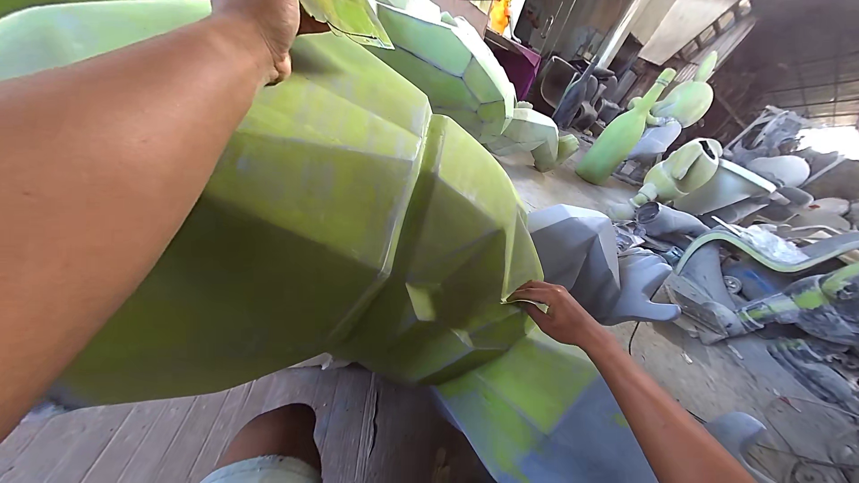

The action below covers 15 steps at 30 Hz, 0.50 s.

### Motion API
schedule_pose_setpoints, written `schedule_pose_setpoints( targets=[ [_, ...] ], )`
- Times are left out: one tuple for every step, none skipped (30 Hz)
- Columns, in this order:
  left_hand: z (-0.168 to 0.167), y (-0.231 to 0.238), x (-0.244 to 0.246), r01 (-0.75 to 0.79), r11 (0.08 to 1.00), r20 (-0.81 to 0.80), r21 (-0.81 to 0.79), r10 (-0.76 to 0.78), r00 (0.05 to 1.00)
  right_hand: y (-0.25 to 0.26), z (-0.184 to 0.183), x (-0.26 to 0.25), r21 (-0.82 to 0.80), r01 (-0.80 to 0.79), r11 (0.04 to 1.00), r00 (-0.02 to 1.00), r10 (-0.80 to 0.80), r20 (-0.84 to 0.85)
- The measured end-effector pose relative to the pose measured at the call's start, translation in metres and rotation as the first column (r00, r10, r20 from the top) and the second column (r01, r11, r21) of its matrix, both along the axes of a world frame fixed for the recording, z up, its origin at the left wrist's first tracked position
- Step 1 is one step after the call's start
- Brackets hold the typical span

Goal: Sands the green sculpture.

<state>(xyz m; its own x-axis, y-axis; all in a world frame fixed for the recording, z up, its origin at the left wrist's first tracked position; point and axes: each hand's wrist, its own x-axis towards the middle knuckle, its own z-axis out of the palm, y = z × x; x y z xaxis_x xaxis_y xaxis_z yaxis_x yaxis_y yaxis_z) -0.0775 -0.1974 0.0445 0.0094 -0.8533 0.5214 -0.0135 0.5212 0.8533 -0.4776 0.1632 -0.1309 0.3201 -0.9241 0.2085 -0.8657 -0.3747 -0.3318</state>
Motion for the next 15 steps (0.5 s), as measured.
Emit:
schedule_pose_setpoints(
  targets=[
    [0.0, 0.003, -0.001, 0.008, 1.0, 0.008, 0.009, -0.008, 1.0, 0.002, 0.003, -0.002, 0.006, -0.011, 1.0, 1.0, 0.011, -0.011],
    [0.001, 0.005, -0.001, 0.008, 1.0, 0.017, 0.024, -0.009, 1.0, 0.004, 0.006, -0.004, 0.006, -0.016, 1.0, 1.0, 0.016, -0.01],
    [0.001, 0.006, -0.001, 0.005, 0.999, 0.026, 0.033, -0.006, 1.0, 0.006, 0.007, -0.005, -0.01, -0.015, 1.0, 1.0, 0.015, 0.007],
    [0.002, 0.007, 0.0, 0.008, 0.999, 0.032, 0.041, -0.009, 0.999, 0.007, 0.006, -0.005, -0.044, -0.006, 0.999, 0.999, 0.008, 0.035],
    [0.001, 0.007, 0.0, 0.001, 0.999, 0.03, 0.035, -0.002, 1.0, 0.007, 0.004, -0.003, -0.084, 0.009, 0.996, 0.998, -0.003, 0.068],
    [0.002, 0.007, -0.001, -0.005, 1.0, 0.01, 0.019, 0.005, 1.0, 0.006, 0.002, 0.0, -0.127, 0.025, 0.992, 0.995, -0.012, 0.1],
    [0.002, 0.006, -0.001, -0.003, 1.0, -0.004, 0.011, 0.003, 1.0, 0.004, -0.002, 0.005, -0.165, 0.034, 0.986, 0.992, -0.013, 0.126],
    [0.002, 0.005, -0.001, -0.007, 1.0, -0.002, 0.021, 0.007, 1.0, 0.003, -0.006, 0.011, -0.187, 0.042, 0.981, 0.99, -0.016, 0.139],
    [0.001, 0.004, -0.001, -0.014, 0.999, 0.007, 0.043, 0.014, 1.0, 0.003, -0.01, 0.016, -0.198, 0.048, 0.979, 0.989, -0.019, 0.148],
    [0.001, 0.002, 0.0, -0.028, 0.998, 0.013, 0.056, 0.027, 1.0, 0.003, -0.014, 0.021, -0.206, 0.052, 0.977, 0.988, -0.02, 0.153],
    [0.001, 0.001, 0.0, -0.026, 0.997, 0.016, 0.066, 0.025, 1.0, 0.004, -0.018, 0.023, -0.217, 0.059, 0.974, 0.988, -0.026, 0.15],
    [0.001, 0.001, 0.0, -0.016, 0.998, 0.017, 0.067, 0.015, 1.0, 0.006, -0.022, 0.024, -0.228, 0.067, 0.971, 0.99, -0.035, 0.14],
    [0.001, 0.001, 0.0, -0.014, 0.998, 0.012, 0.062, 0.014, 1.0, 0.007, -0.025, 0.023, -0.235, 0.068, 0.97, 0.991, -0.04, 0.124],
    [0.002, 0.004, 0.0, -0.017, 0.998, 0.015, 0.064, 0.016, 1.0, 0.009, -0.027, 0.022, -0.236, 0.063, 0.97, 0.994, -0.039, 0.106],
    [0.003, 0.009, -0.001, -0.014, 0.997, 0.035, 0.08, 0.011, 0.999, 0.012, -0.028, 0.021, -0.232, 0.055, 0.971, 0.996, -0.037, 0.081]
  ],
)
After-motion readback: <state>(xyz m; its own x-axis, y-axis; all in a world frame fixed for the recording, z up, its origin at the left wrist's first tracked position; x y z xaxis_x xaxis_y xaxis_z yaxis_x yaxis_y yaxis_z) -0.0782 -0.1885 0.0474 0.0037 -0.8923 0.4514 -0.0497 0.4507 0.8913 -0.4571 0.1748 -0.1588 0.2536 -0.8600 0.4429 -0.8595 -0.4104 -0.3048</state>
